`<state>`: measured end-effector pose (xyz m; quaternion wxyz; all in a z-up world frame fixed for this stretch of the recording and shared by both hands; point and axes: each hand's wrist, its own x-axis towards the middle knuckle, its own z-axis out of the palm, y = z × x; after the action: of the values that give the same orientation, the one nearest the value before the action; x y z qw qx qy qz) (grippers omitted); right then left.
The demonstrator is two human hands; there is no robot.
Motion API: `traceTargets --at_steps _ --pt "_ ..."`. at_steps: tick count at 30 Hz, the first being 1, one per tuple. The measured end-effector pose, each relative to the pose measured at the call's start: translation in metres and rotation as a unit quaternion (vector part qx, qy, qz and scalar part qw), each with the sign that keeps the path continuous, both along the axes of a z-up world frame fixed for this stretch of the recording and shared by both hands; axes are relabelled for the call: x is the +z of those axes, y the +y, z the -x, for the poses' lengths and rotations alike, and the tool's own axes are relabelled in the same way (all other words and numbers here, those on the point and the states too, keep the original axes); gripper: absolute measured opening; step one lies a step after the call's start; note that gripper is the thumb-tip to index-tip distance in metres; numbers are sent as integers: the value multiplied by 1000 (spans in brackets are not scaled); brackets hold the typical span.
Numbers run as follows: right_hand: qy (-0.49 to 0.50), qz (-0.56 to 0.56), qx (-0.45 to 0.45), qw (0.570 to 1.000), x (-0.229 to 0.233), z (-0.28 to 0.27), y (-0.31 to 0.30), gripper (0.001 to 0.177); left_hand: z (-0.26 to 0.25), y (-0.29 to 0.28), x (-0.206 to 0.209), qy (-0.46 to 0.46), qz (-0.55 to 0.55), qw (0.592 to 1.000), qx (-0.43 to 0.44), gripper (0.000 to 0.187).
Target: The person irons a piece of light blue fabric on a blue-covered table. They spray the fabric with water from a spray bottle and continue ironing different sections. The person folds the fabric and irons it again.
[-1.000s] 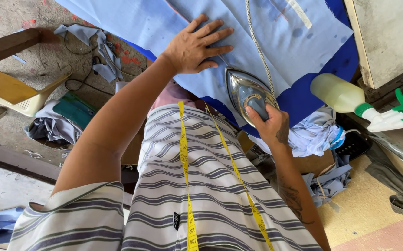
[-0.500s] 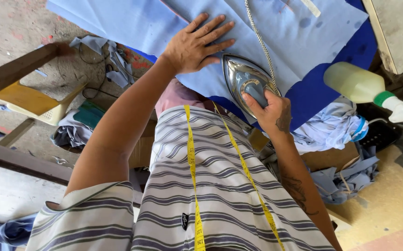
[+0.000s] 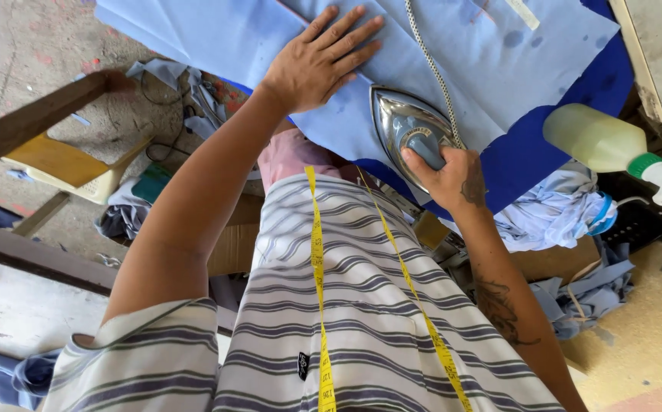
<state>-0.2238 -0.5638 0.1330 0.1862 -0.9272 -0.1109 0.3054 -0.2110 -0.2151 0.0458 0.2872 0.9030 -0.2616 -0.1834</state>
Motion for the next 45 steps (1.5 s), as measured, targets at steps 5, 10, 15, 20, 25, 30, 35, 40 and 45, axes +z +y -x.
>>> traceTargets --at_steps 5,10,15,20,25,30,35,40,45 --pt "20 28 25 999 1 -4 8 78 -2 36 -32 -275 -32 960 51 49" --pt "3 -1 23 1000 6 -9 23 77 -11 59 -18 -218 -10 976 -4 73" --pt "17 30 1 999 8 -11 42 84 -13 59 -8 -113 -6 993 -16 78" --pt "49 -1 -3 999 26 -16 54 74 -11 57 -8 -132 -2 991 -6 80" --pt "52 22 0 998 20 -9 31 73 -14 59 -8 -129 18 992 -8 77" --pt "65 29 5 997 12 -8 27 79 -8 63 -16 -168 10 986 -13 71" --pt "47 19 -4 999 15 -11 40 71 -8 87 -17 -344 -42 936 59 31" --pt "53 18 -10 998 11 -14 49 72 -1 112 -19 -273 -111 954 51 62" --pt "60 14 -11 998 14 -19 65 72 -3 115 -12 -167 -102 980 43 77"
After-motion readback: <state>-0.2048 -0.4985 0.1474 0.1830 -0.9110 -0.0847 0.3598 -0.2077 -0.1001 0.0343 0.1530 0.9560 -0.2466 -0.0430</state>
